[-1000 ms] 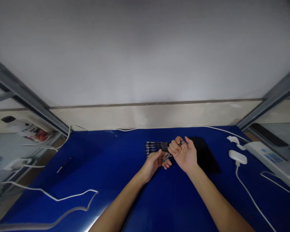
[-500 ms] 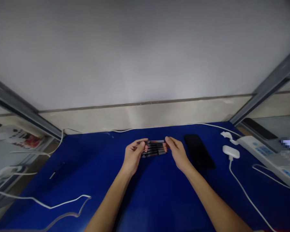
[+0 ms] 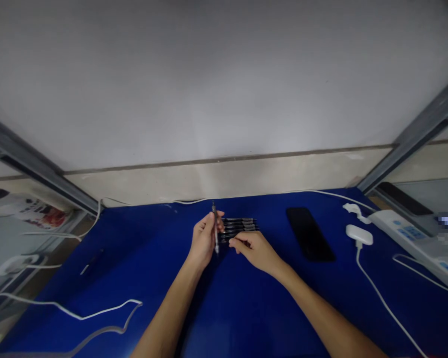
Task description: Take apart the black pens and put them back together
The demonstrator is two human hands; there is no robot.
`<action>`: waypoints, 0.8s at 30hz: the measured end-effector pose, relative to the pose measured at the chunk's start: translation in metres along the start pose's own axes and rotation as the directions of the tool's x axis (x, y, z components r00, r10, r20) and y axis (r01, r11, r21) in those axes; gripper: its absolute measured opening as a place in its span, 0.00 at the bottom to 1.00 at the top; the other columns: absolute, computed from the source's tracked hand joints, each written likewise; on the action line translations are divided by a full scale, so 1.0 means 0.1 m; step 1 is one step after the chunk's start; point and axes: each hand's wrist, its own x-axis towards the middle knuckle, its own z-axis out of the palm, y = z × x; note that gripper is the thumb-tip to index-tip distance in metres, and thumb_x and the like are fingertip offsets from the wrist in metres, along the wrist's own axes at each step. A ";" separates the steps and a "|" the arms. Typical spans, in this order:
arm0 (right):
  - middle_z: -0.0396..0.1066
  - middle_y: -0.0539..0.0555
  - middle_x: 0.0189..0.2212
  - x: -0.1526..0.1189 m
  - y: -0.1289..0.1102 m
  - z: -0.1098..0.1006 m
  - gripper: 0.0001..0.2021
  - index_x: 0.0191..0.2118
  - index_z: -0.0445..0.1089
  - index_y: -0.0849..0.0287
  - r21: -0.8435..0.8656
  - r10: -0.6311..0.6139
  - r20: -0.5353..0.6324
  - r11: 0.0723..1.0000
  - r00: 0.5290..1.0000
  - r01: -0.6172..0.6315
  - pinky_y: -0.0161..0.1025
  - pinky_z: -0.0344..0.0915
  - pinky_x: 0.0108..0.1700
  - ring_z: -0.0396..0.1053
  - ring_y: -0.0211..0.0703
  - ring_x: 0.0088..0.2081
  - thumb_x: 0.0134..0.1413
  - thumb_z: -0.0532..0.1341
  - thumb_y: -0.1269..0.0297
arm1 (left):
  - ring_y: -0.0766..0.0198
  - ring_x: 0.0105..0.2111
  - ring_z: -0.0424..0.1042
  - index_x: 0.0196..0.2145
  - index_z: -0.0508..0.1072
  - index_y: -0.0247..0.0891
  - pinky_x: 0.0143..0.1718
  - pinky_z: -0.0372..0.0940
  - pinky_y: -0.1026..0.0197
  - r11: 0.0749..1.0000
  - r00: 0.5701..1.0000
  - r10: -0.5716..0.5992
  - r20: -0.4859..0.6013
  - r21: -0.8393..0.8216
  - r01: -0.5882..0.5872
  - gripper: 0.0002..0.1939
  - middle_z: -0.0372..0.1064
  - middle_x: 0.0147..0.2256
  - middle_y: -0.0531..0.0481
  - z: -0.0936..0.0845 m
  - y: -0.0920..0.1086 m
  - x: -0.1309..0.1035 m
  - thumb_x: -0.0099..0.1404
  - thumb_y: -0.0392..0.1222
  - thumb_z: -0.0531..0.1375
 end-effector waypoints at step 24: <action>0.66 0.51 0.38 -0.01 0.13 -0.32 0.09 0.34 0.68 0.56 -0.588 -0.111 0.032 0.801 0.993 0.108 0.37 0.68 0.37 0.63 0.43 0.41 0.50 0.70 0.69 | 0.55 0.35 0.72 0.41 0.73 0.41 0.32 0.60 0.59 -0.082 0.924 0.329 -0.195 0.969 0.234 0.14 0.69 0.41 0.44 -0.80 0.12 0.23 0.71 0.48 0.50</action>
